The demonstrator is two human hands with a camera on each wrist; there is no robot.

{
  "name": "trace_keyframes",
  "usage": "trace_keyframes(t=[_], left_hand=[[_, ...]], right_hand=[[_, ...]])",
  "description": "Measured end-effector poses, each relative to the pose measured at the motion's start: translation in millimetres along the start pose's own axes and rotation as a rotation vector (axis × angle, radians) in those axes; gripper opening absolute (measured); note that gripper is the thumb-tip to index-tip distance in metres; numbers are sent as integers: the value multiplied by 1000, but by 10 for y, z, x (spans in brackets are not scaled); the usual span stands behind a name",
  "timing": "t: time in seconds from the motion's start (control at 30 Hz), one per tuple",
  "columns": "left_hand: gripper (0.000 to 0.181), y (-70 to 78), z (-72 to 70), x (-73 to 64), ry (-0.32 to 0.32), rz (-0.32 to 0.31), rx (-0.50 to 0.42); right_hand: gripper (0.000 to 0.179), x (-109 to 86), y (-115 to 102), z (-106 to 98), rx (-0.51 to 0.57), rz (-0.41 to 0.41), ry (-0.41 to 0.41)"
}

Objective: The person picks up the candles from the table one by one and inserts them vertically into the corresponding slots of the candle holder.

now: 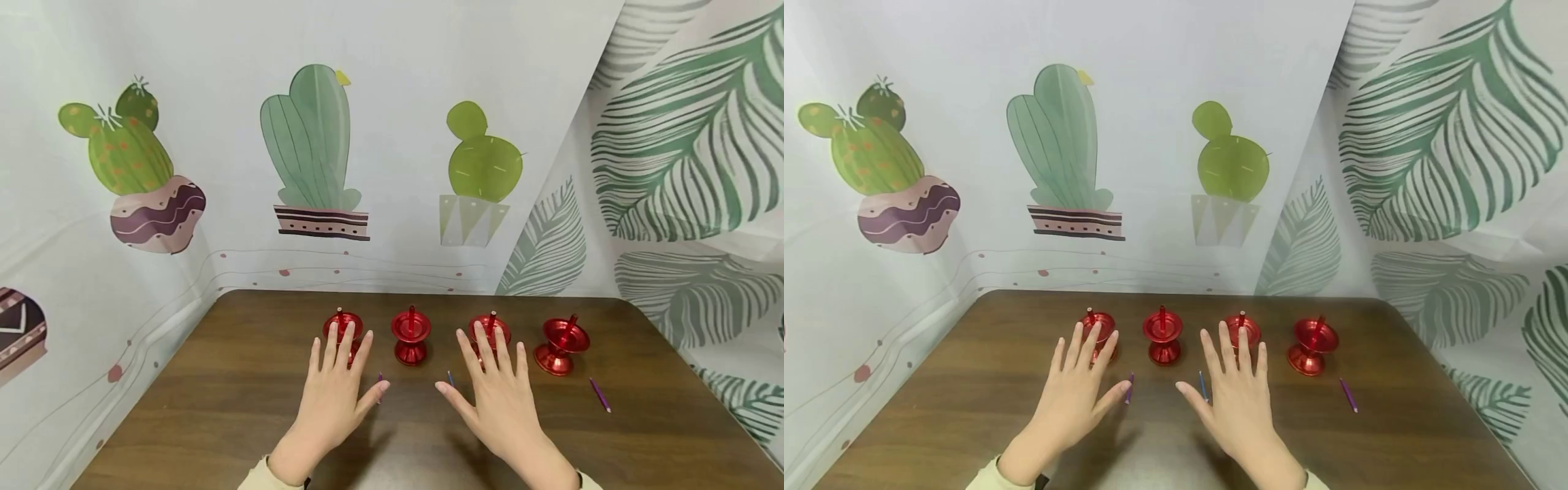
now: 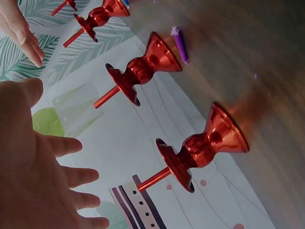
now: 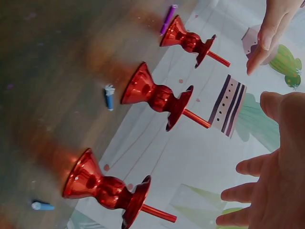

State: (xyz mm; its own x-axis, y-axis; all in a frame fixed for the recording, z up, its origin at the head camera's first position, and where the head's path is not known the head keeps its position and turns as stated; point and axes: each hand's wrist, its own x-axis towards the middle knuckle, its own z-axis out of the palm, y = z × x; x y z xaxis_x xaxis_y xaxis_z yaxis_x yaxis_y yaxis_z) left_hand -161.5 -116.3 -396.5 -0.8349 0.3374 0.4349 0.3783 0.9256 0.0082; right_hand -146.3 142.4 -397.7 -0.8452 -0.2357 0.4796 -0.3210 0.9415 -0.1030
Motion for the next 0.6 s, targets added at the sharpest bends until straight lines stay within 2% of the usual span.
trace_keyframes(t=[0.23, 0.43, 0.6], left_hand=[[71, -62, -89, 117, 61, 15, -23], [70, -132, -136, 235, 106, 32, -88], [71, -249, -125, 313, 172, 47, -181]], right_hand=[[81, 148, -81, -41, 21, -34, 33], [77, 297, -166, -67, 55, -58, 57], [76, 380, -215, -46, 120, -77, 62]])
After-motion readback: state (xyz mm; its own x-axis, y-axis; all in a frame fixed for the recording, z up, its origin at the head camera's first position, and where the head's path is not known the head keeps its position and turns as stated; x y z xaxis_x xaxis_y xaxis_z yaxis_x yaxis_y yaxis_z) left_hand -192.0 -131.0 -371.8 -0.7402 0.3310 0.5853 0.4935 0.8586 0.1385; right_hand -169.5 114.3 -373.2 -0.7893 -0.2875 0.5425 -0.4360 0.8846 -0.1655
